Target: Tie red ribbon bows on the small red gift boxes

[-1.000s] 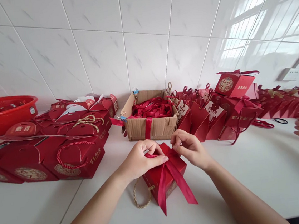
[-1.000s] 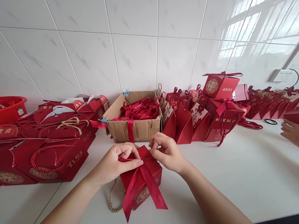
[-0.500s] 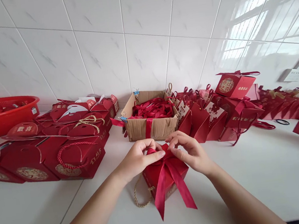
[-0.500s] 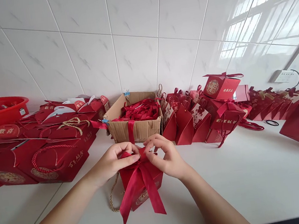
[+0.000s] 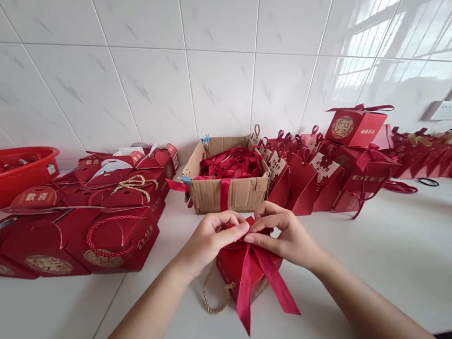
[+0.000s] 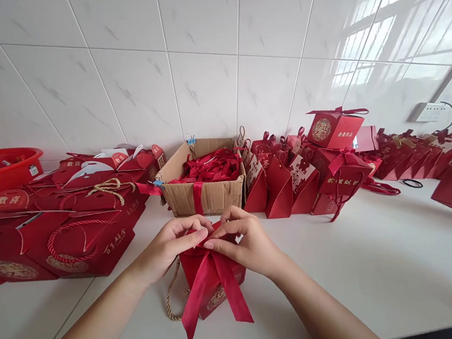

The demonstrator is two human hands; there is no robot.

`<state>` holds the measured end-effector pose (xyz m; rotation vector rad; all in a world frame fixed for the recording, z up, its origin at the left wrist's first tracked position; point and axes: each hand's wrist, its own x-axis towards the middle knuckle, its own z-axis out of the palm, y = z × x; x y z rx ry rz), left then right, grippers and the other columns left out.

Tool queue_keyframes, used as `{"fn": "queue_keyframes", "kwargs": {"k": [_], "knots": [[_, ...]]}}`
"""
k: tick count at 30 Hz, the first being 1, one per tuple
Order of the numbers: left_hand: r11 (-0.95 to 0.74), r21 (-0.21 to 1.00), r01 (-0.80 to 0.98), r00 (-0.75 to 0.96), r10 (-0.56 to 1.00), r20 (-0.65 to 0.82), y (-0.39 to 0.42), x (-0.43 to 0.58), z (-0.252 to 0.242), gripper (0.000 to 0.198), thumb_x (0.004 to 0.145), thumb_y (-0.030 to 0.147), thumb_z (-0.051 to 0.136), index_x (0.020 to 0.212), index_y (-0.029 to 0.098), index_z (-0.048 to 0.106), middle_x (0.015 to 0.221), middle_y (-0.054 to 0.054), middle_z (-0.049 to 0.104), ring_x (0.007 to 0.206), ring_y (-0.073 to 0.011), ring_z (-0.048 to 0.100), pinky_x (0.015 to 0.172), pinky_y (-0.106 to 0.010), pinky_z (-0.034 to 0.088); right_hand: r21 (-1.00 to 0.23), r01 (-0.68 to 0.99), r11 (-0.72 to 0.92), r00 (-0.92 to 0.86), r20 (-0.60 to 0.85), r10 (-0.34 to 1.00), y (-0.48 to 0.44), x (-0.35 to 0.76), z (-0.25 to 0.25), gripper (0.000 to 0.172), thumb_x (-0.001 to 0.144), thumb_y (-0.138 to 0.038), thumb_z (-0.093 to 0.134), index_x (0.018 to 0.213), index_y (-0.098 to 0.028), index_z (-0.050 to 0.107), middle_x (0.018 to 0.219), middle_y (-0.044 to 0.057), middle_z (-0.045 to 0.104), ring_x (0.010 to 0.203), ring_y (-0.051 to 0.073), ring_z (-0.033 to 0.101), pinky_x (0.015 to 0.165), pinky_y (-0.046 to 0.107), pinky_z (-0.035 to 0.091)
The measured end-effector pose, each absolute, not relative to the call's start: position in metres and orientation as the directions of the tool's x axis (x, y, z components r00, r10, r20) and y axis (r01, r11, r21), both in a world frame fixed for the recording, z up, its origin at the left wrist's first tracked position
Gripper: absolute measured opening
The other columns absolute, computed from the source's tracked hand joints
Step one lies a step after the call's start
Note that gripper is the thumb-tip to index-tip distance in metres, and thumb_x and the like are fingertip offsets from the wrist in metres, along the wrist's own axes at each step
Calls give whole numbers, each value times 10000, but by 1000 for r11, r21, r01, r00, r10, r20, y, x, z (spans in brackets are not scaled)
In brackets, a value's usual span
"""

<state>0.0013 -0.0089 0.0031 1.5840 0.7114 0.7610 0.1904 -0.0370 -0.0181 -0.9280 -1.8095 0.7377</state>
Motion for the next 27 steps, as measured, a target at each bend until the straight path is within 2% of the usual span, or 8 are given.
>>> {"fn": "queue_keyframes", "kwargs": {"k": [6, 12, 15, 21, 27], "knots": [[-107, 994, -1, 591, 802, 87, -9, 2, 3, 340, 814, 352, 606, 570, 175, 451, 751, -2, 554, 747, -146, 521, 700, -262, 403, -767, 313, 560, -354, 453, 818, -36, 191, -15, 112, 780, -327, 712, 792, -220, 742, 774, 15, 510, 666, 118, 494, 581, 264, 440], [-142, 990, 23, 557, 824, 105, -9, 4, 0, 293, 787, 329, 641, 586, 172, 495, 759, 8, 566, 744, -135, 518, 710, -258, 401, -760, 363, 540, -412, 389, 824, -38, 191, -10, 21, 777, -197, 679, 778, -191, 698, 821, 16, 536, 680, 107, 514, 598, 250, 446], [-183, 981, 65, 534, 837, 121, -9, 4, -1, 257, 762, 324, 669, 599, 168, 545, 765, 6, 576, 731, -131, 526, 707, -263, 409, -749, 379, 544, -424, 382, 821, -39, 189, -9, 37, 766, -148, 658, 754, -179, 675, 819, 15, 530, 674, 105, 513, 600, 249, 446], [-212, 960, 182, 541, 837, 82, -9, 4, 4, 174, 757, 349, 678, 759, 175, 670, 857, -33, 677, 834, -185, 607, 745, -283, 456, -777, 341, 530, -391, 395, 831, -37, 194, -11, 88, 817, -270, 646, 842, -192, 678, 834, 30, 541, 710, 130, 528, 611, 268, 455], [-218, 949, 228, 504, 860, 77, -10, 4, 6, 200, 728, 342, 704, 724, 165, 611, 866, -32, 683, 747, -153, 590, 687, -263, 452, -783, 300, 545, -422, 403, 812, -27, 217, -10, 119, 821, -283, 652, 903, -200, 630, 880, 39, 562, 737, 135, 496, 675, 288, 447]]}}
